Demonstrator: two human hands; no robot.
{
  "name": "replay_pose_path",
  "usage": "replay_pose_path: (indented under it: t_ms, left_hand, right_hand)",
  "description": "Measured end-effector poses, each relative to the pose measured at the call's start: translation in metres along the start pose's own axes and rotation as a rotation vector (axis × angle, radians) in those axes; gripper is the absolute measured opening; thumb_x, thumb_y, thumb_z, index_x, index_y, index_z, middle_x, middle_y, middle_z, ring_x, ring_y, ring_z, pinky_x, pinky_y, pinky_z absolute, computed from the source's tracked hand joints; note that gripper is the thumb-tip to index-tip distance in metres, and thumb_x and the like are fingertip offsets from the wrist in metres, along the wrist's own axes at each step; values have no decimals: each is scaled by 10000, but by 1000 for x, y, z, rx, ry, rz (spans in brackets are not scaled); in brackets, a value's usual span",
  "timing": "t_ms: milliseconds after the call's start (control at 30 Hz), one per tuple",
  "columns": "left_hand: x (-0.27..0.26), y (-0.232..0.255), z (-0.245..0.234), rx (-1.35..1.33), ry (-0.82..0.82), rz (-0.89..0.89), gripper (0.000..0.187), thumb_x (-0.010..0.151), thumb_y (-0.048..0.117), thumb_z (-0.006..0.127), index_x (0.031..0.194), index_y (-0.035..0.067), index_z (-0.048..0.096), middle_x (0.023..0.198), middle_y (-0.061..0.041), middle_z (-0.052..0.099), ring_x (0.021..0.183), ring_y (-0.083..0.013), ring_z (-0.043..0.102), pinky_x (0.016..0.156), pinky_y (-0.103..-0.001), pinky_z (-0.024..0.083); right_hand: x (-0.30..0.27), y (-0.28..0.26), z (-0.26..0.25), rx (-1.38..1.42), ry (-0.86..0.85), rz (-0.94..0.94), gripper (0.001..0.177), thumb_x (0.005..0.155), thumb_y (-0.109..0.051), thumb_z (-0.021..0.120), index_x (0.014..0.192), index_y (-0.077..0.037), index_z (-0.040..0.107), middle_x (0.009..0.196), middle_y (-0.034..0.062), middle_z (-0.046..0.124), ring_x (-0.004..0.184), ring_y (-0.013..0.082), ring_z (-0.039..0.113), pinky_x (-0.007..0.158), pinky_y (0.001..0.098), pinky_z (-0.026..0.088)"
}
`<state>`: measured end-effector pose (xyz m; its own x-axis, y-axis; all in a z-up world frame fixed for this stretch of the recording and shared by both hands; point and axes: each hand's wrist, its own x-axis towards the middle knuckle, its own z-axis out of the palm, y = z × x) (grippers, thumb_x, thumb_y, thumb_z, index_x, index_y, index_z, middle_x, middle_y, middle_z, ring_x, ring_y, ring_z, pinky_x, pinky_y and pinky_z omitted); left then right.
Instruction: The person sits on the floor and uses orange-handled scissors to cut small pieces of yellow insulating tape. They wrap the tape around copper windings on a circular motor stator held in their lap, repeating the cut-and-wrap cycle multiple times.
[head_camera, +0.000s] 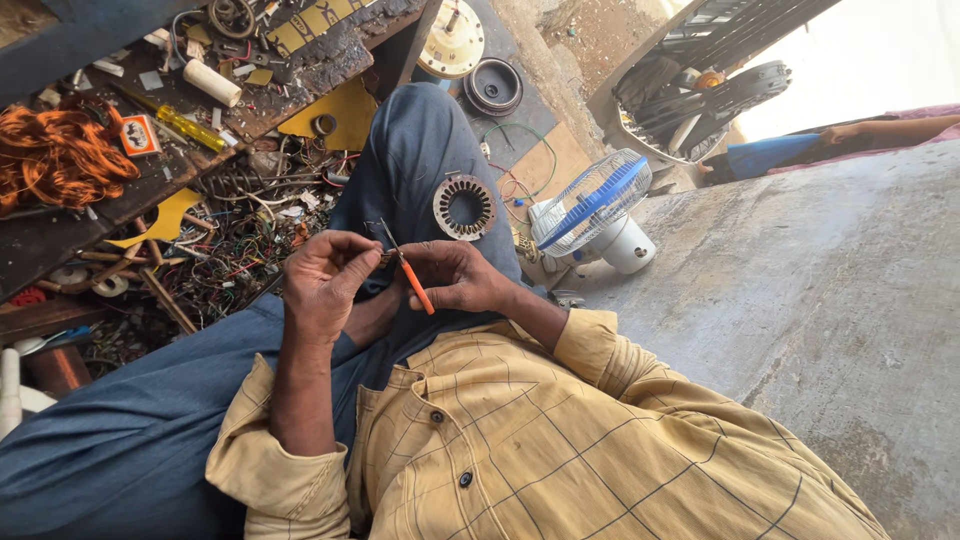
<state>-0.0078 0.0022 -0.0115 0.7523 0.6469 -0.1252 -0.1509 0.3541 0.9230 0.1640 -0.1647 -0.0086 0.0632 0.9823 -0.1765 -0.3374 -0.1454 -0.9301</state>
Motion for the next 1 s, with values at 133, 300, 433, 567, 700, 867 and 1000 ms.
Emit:
replay_pose_path:
  t_ms: [133, 300, 433, 567, 700, 867, 1000]
  left_hand:
    - [-1, -4, 4, -85, 41, 65, 145, 896, -53, 782, 1000, 16, 709, 962, -19, 709, 822, -67, 657, 757, -193, 557]
    - [3, -17, 6, -59, 141, -13, 145, 886, -48, 781, 995, 27, 722, 876, -27, 719, 716, -62, 638, 641, -196, 538]
    - [2, -22, 10, -76, 73, -52, 120, 891, -36, 776, 983, 25, 729, 884, -39, 738, 750, -70, 665, 688, -202, 562]
    - [3, -21, 8, -114, 97, -99, 102, 894, -22, 772, 977, 28, 739, 894, -50, 746, 774, -85, 686, 702, -214, 575]
    - [4, -8, 2, -213, 165, 3, 71, 937, 14, 769, 997, 34, 738, 899, -63, 745, 772, -113, 694, 727, -237, 598]
    - [4, 8, 16, -152, 70, -50, 286, 866, 37, 749, 1135, 106, 683, 962, -13, 744, 825, -72, 701, 755, -209, 603]
    - [3, 0, 25, -7, -33, -36, 184, 903, 7, 768, 1084, 3, 730, 954, -38, 742, 849, -79, 701, 764, -214, 598]
  right_hand:
    - [-1, -2, 0, -5, -44, -121, 670, 920, 7, 815, 1516, -49, 515, 1472, 92, 544, 1292, 157, 601, 1116, 346, 544]
    - [1, -12, 0, 148, -145, -187, 625, 942, 38, 794, 1497, -82, 532, 1640, 90, 401, 1311, 177, 600, 1110, 353, 558]
    - [0, -10, -3, 115, -136, -127, 599, 936, 40, 776, 1485, -58, 556, 1588, 103, 428, 1314, 184, 594, 1090, 342, 563]
    - [0, -7, -3, 111, -93, -132, 581, 943, 46, 769, 1480, -55, 575, 1564, 112, 455, 1338, 170, 577, 1097, 332, 564]
    - [0, -8, -4, 134, -83, -170, 584, 947, 70, 766, 1485, -64, 583, 1584, 105, 457, 1340, 150, 558, 1104, 303, 537]
    - [-2, -13, -4, 191, -84, -115, 587, 947, 79, 760, 1483, -75, 576, 1609, 94, 435, 1269, 136, 575, 1043, 294, 558]
    - [3, -21, -1, 280, -120, -76, 566, 949, 64, 751, 1473, -40, 564, 1618, 91, 431, 1344, 146, 570, 1104, 313, 542]
